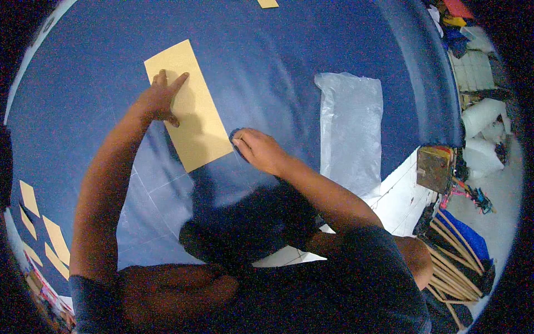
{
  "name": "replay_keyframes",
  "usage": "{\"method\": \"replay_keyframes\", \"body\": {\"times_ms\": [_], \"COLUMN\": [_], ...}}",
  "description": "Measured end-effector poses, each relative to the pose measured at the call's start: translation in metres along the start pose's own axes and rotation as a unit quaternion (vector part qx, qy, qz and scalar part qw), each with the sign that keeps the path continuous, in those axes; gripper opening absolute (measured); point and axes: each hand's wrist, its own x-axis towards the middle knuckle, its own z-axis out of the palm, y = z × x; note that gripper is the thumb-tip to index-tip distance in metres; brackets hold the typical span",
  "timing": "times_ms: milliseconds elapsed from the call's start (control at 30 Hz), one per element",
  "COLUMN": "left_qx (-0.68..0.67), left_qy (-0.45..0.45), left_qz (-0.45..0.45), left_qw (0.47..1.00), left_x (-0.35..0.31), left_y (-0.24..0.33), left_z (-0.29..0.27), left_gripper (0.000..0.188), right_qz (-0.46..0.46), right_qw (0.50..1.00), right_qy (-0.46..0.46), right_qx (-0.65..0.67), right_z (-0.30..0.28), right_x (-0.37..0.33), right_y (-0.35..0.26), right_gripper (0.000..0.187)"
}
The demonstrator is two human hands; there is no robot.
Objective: The person uses a pencil to trace the outline of yellow paper templates onto a large blue fabric sheet while sitting on the floor. They handle several different templates one at a time, positioning them on the fabric and drawing around the edges before moving to the next template.
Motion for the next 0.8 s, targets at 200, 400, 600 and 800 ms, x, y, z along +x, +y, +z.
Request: {"method": "replay_keyframes", "body": {"times_ms": [200,400,600,800], "left_qx": [-0.029,0.004,0.049,-0.063], "left_qy": [0.041,0.142,0.353,0.419], "left_qz": [0.032,-0.017,-0.185,-0.179], "left_qw": [0.998,0.99,0.916,0.888], "left_x": [-0.004,-0.044,-0.038,-0.016], "left_y": [-0.02,-0.09,-0.197,-0.146], "left_z": [0.019,0.017,0.019,0.043], "left_gripper": [0.133,0.1,0.048,0.05], "right_qz": [0.041,-0.033,-0.024,-0.008], "right_qw": [0.995,0.967,0.956,0.953], "right_qy": [0.08,0.23,0.209,0.209], "right_qx": [0.033,-0.105,-0.207,-0.219], "right_z": [0.019,0.033,0.047,0.046], "right_x": [0.01,0.057,0.113,0.108], "right_y": [-0.006,0.016,0.007,0.012], "right_gripper": [0.026,0.024,0.023,0.023]}}
